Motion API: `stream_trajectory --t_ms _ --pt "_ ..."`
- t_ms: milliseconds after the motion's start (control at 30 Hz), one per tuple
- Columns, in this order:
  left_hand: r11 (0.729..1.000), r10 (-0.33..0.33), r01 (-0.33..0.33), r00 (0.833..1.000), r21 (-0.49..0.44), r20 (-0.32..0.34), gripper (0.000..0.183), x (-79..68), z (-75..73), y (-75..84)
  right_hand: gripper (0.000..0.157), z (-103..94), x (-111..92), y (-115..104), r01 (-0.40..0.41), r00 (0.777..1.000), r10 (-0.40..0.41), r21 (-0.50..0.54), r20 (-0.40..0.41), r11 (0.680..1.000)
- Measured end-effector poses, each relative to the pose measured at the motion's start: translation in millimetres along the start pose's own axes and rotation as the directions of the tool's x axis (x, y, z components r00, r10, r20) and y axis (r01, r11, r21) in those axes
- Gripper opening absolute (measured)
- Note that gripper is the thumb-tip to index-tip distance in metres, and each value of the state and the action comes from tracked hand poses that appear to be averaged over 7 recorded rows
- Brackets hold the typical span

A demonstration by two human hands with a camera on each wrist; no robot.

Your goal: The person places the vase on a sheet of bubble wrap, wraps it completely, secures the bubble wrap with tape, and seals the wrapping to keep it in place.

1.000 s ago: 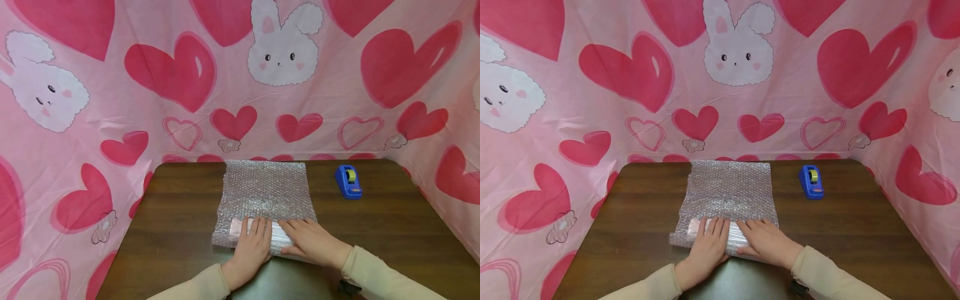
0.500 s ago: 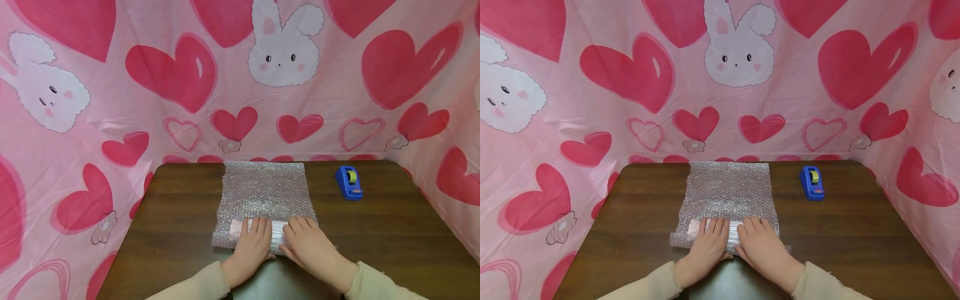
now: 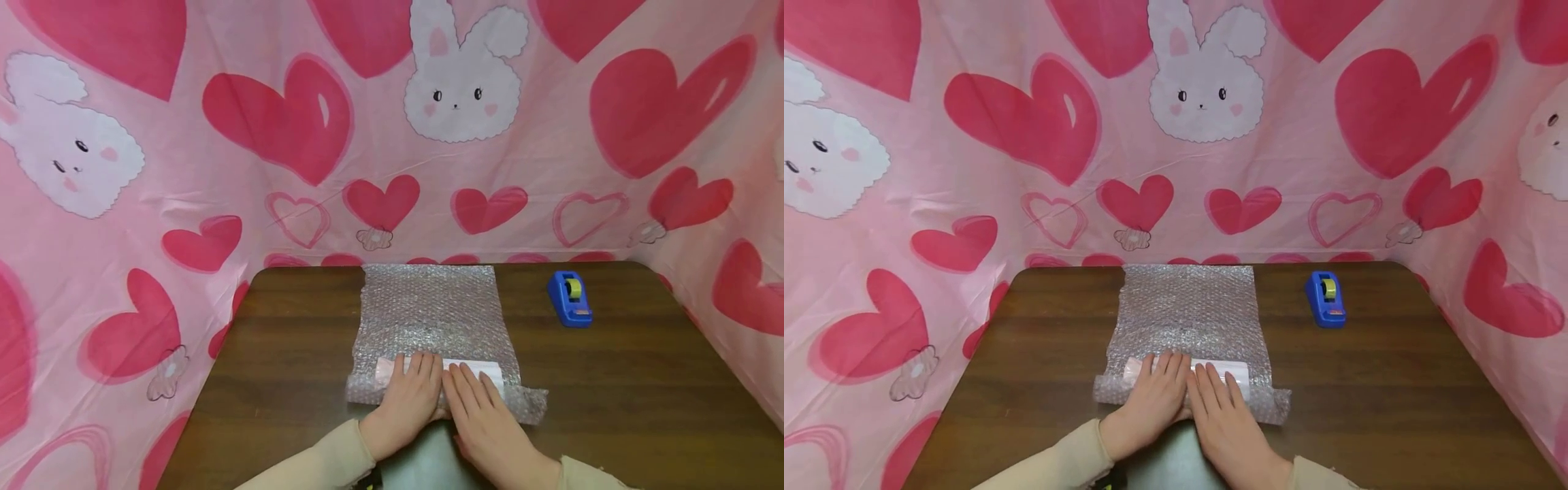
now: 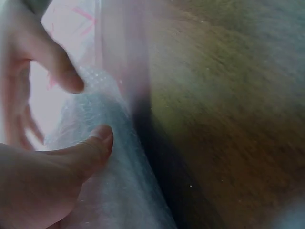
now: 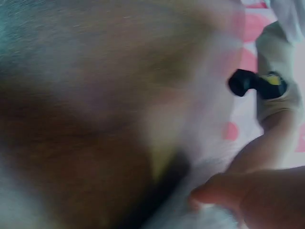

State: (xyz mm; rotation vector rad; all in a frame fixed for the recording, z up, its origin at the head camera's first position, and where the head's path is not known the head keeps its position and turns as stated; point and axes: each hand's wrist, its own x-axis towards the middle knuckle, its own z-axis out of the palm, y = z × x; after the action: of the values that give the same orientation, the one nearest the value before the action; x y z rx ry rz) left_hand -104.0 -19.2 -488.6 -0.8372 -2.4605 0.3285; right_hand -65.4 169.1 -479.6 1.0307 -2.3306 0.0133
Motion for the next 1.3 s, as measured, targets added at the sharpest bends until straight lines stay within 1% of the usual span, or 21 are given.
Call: stream_trajectory --t_ms 67,100,167,233,333,500,533,600,733,867,1000,1100,1200,1300 --pt "1.000 -0.003 0.003 1.000 -0.021 0.008 0.097 1.1 0.0 -0.8 0.051 8.6 -2.5 1.6 -0.043 0.999 0.043 -0.032 0.000 0.999" --pt "0.999 -0.004 0.005 1.000 -0.035 0.009 0.099 1.5 0.0 -1.0 0.050 12.7 -3.4 2.7 -0.059 0.998 0.059 -0.058 -0.004 0.997" --pt "0.999 -0.003 0.003 1.000 -0.051 0.012 0.099 2.5 0.5 -1.2 0.056 20.1 -4.3 5.0 -0.079 0.997 0.077 -0.104 -0.016 0.991" --pt "0.998 0.005 -0.004 1.000 -0.061 0.016 0.098 3.5 0.6 -1.9 0.054 25.9 -4.0 7.5 -0.082 0.996 0.079 -0.123 -0.030 0.989" --pt "0.998 0.019 -0.017 0.999 -0.066 0.029 0.095 4.8 0.6 -4.0 0.055 32.4 -1.2 10.8 -0.083 0.996 0.080 -0.128 -0.029 0.988" --pt "0.996 0.041 -0.038 0.999 -0.082 0.036 0.092 5.6 1.3 -7.9 0.049 42.4 4.9 13.7 -0.109 0.994 0.104 -0.118 -0.043 0.987" --pt "0.996 0.041 -0.038 0.998 -0.086 0.037 0.091 6.0 1.5 -8.5 0.051 43.9 5.9 14.4 -0.111 0.993 0.106 -0.113 -0.047 0.987" --pt "0.995 0.044 -0.040 0.998 -0.094 0.042 0.091 6.3 3.1 -9.8 0.063 46.7 7.7 16.0 -0.110 0.993 0.105 -0.114 -0.046 0.987" --pt "0.990 0.045 -0.036 0.997 -0.135 0.065 0.091 7.6 4.3 -12.1 0.087 48.0 9.3 19.2 -0.096 0.995 0.096 -0.112 -0.008 0.989" --pt "0.979 0.036 -0.012 0.993 -0.201 0.114 0.089 9.0 4.1 -14.0 0.093 45.9 11.1 21.5 -0.089 0.994 0.094 -0.097 0.052 0.991" --pt "0.966 0.037 0.013 0.982 -0.258 0.186 0.087 10.5 4.3 -16.7 0.093 44.5 12.7 23.3 -0.090 0.991 0.096 -0.068 0.097 0.994" --pt "0.961 0.049 0.017 0.972 -0.276 0.229 0.096 11.8 5.3 -19.8 0.091 44.5 13.7 25.0 -0.092 0.989 0.097 -0.044 0.115 0.995" --pt "0.951 0.048 0.032 0.968 -0.309 0.245 0.106 13.1 7.1 -23.2 0.092 44.9 15.5 28.6 -0.090 0.986 0.093 -0.025 0.136 0.996" --pt "0.940 0.031 0.051 0.972 -0.336 0.233 0.112 14.0 8.4 -24.0 0.093 44.3 17.2 33.1 -0.086 0.982 0.087 -0.012 0.167 0.996"
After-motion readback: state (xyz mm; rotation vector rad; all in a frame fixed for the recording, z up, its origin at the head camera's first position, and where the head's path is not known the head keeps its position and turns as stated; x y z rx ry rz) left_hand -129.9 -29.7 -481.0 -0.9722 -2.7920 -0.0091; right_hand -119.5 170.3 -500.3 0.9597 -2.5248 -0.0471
